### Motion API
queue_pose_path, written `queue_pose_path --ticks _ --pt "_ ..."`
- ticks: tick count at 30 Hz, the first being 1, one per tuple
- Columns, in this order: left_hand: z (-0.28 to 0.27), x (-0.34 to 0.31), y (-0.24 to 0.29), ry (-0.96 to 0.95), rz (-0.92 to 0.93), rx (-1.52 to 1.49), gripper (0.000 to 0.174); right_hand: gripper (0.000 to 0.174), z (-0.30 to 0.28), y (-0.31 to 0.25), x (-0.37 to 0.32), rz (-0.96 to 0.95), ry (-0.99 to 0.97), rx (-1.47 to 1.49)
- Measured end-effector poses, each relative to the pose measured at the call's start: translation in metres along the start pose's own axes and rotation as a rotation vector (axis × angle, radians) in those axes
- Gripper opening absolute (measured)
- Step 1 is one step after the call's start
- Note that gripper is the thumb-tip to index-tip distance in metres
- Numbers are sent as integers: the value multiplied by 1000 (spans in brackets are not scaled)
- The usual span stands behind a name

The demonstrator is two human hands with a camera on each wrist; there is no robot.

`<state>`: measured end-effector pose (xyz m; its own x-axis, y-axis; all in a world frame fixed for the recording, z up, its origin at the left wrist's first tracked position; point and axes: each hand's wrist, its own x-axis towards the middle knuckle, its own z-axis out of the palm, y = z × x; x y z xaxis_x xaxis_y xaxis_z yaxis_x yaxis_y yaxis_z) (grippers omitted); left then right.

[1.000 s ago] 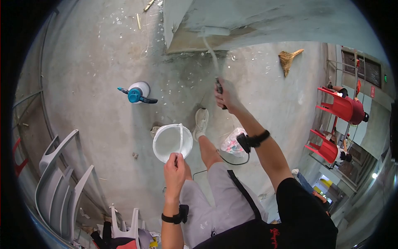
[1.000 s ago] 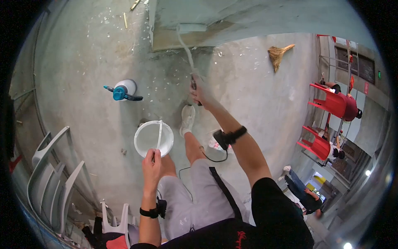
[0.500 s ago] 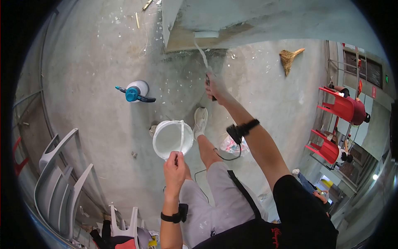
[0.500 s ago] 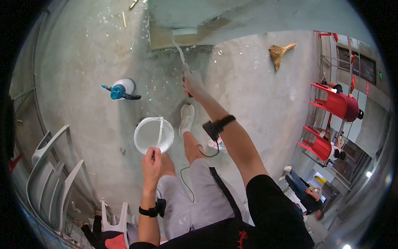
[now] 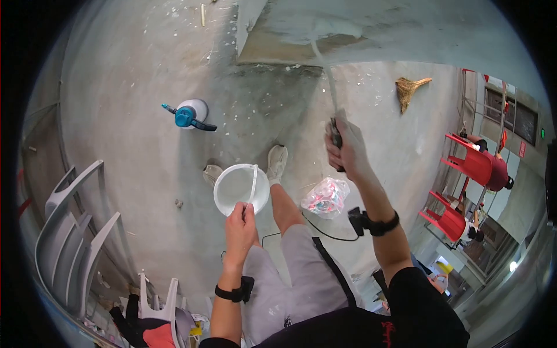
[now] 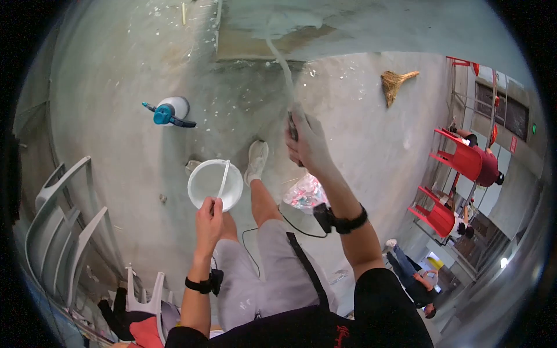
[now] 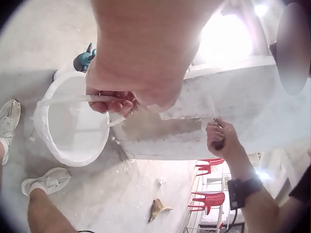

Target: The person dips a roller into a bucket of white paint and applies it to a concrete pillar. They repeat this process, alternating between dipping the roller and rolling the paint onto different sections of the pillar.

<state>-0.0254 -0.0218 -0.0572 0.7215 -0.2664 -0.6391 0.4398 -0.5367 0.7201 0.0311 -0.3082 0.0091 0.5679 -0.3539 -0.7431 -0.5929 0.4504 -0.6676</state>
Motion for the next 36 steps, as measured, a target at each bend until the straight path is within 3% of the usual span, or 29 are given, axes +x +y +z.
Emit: queue_pose_path --ticks 2,3,5,6,8,9,11,14,15,17,20,24,26,27,29,30,32,33,35,36 --pt "2 5 1 1 12 23 21 40 -8 -10 -19 226 -18 -243" --pt "1 7 -1 -6 -2 43 21 40 -13 -5 -22 257 -47 -246" --pt "3 13 1 9 3 66 21 38 -26 18 -31 248 -61 -773" --pt "3 15 1 17 5 92 21 38 -38 36 -35 269 -94 -764" --pt "6 20 1 31 -5 122 21 40 -62 71 -50 -433 -430 -1488" --pt "7 25 2 36 2 111 22 40 -56 72 -60 -431 -447 -1482" --pt "7 31 3 42 -2 95 23 41 -39 66 -80 235 -281 -1285" --pt "5 30 7 44 -1 69 22 42 -23 67 -87 343 -390 -1243" --pt "4 29 9 38 16 94 22 42 -24 81 -86 340 -387 -1241" --pt "3 33 13 35 50 118 21 45 -31 118 -77 122 -514 -1160" --pt "2 28 13 11 83 71 19 43 9 117 -66 290 -443 -1096" --pt "1 29 11 136 23 -71 20 41 30 123 -60 232 -493 -1043" --pt "-4 29 12 172 0 -102 20 35 33 126 -65 -37 -633 -1281" --pt "-7 29 14 178 -20 -102 20 35 32 128 -65 -37 -637 -1283" --pt "-8 27 11 188 -42 -108 20 28 25 134 -62 -95 -828 -1431" --pt "-8 26 9 180 -13 -95 20 28 27 135 -59 -94 -831 -1438" --pt "-8 24 4 172 15 -88 20 45 33 137 -51 210 -725 -1302" --pt "-8 23 4 117 19 -30 20 45 35 138 -48 213 -725 -1309" --pt "-7 20 4 64 18 21 20 27 37 141 -42 -81 -797 -1431" --pt "-5 19 5 78 64 25 19 27 39 148 -37 -78 -801 -1436"
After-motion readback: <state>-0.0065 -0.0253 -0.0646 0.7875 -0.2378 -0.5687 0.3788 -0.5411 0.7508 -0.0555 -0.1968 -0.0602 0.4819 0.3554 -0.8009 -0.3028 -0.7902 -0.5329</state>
